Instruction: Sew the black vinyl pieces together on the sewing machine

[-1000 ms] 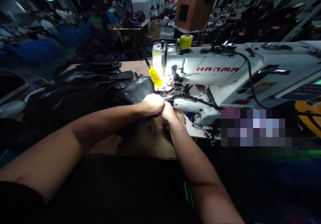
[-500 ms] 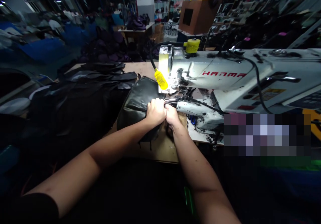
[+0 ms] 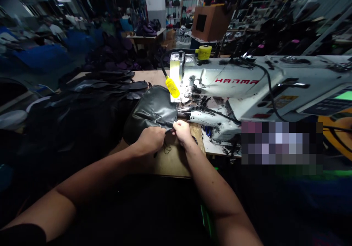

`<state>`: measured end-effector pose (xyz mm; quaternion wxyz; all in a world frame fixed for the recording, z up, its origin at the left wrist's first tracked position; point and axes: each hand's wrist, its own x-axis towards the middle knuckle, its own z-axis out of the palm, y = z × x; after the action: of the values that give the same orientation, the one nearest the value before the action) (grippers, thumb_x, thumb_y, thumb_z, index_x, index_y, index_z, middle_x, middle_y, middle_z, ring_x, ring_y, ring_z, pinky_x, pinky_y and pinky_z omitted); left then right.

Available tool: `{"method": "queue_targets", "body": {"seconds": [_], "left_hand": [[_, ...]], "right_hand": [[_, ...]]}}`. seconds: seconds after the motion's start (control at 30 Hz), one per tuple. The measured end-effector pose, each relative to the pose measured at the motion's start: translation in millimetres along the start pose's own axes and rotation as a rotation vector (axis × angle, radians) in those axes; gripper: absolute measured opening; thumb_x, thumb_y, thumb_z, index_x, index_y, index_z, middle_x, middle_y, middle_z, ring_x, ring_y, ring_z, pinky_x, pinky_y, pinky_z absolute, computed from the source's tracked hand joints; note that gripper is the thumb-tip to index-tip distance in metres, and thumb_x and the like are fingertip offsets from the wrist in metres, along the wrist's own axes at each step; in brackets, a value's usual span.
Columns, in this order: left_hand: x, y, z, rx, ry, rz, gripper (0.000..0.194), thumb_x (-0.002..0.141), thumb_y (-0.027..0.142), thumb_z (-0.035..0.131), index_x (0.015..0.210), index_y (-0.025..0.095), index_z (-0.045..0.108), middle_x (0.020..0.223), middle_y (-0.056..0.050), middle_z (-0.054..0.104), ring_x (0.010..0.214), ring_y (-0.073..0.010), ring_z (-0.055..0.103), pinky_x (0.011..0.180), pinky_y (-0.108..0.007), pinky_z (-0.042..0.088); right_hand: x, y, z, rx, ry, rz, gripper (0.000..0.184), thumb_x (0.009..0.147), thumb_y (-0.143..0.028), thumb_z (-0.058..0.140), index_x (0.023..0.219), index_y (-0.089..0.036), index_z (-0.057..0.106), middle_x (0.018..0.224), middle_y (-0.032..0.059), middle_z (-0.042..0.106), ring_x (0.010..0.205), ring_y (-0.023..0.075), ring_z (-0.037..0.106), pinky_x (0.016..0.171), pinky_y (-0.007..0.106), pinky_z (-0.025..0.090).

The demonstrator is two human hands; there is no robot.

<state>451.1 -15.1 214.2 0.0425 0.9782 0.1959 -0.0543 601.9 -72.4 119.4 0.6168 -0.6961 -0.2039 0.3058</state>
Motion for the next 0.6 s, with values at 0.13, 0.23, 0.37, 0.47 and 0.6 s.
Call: {"method": "queue_targets", "body": {"seconds": [0.13, 0.23, 0.37, 0.47, 0.6], "left_hand": [[-2.0, -11.6, -8.5, 0.027, -0.021, 0.110, 0.038, 0.100, 0.012, 0.040, 0.130, 0.010, 0.063, 0.098, -0.014, 0.077, 0.087, -0.0274, 0.075, 0.075, -0.035, 0.057], [4.4, -19.3, -5.2, -0.070, -0.052, 0.133, 0.031, 0.103, 0.020, 0.044, 0.119, 0.015, 0.070, 0.105, -0.012, 0.078, 0.095, -0.0257, 0.075, 0.083, -0.034, 0.056], [11.7, -29.4, 3.1, -0.279, -0.072, 0.061, 0.031, 0.104, 0.037, 0.051, 0.109, 0.020, 0.076, 0.109, -0.008, 0.077, 0.102, -0.0240, 0.071, 0.093, -0.034, 0.055], [15.3, -26.9, 9.4, -0.256, 0.180, -0.082, 0.046, 0.101, 0.049, 0.056, 0.133, 0.018, 0.068, 0.127, -0.014, 0.067, 0.121, -0.0289, 0.061, 0.106, -0.041, 0.051], [32.9, -14.7, 13.6, -0.242, 0.286, -0.199, 0.069, 0.095, 0.059, 0.062, 0.153, 0.023, 0.051, 0.152, -0.017, 0.049, 0.143, -0.0362, 0.040, 0.112, -0.052, 0.047]], "right_hand": [[-12.2, 8.6, 7.0, 0.019, -0.055, 0.119, 0.026, 0.081, -0.035, 0.068, 0.065, -0.022, 0.054, 0.064, 0.0026, 0.065, 0.059, 0.0159, 0.064, 0.050, 0.024, 0.048], [-18.1, 12.8, 6.1, 0.059, -0.075, 0.126, 0.025, 0.081, -0.036, 0.071, 0.068, -0.021, 0.055, 0.067, 0.0023, 0.067, 0.061, 0.0159, 0.067, 0.049, 0.022, 0.048], [-22.2, 10.6, 2.7, 0.134, -0.134, 0.111, 0.024, 0.078, -0.038, 0.075, 0.073, -0.021, 0.059, 0.073, 0.0010, 0.069, 0.062, 0.0140, 0.066, 0.052, 0.022, 0.051], [-23.0, 6.7, 8.0, 0.191, -0.153, 0.145, 0.021, 0.078, -0.039, 0.073, 0.082, -0.021, 0.063, 0.076, 0.0009, 0.070, 0.062, 0.0143, 0.064, 0.053, 0.024, 0.054], [-22.1, 2.1, 23.8, 0.041, -0.033, 0.107, 0.015, 0.080, -0.035, 0.065, 0.080, -0.021, 0.062, 0.062, 0.0006, 0.062, 0.053, 0.0146, 0.056, 0.048, 0.026, 0.047]]}}
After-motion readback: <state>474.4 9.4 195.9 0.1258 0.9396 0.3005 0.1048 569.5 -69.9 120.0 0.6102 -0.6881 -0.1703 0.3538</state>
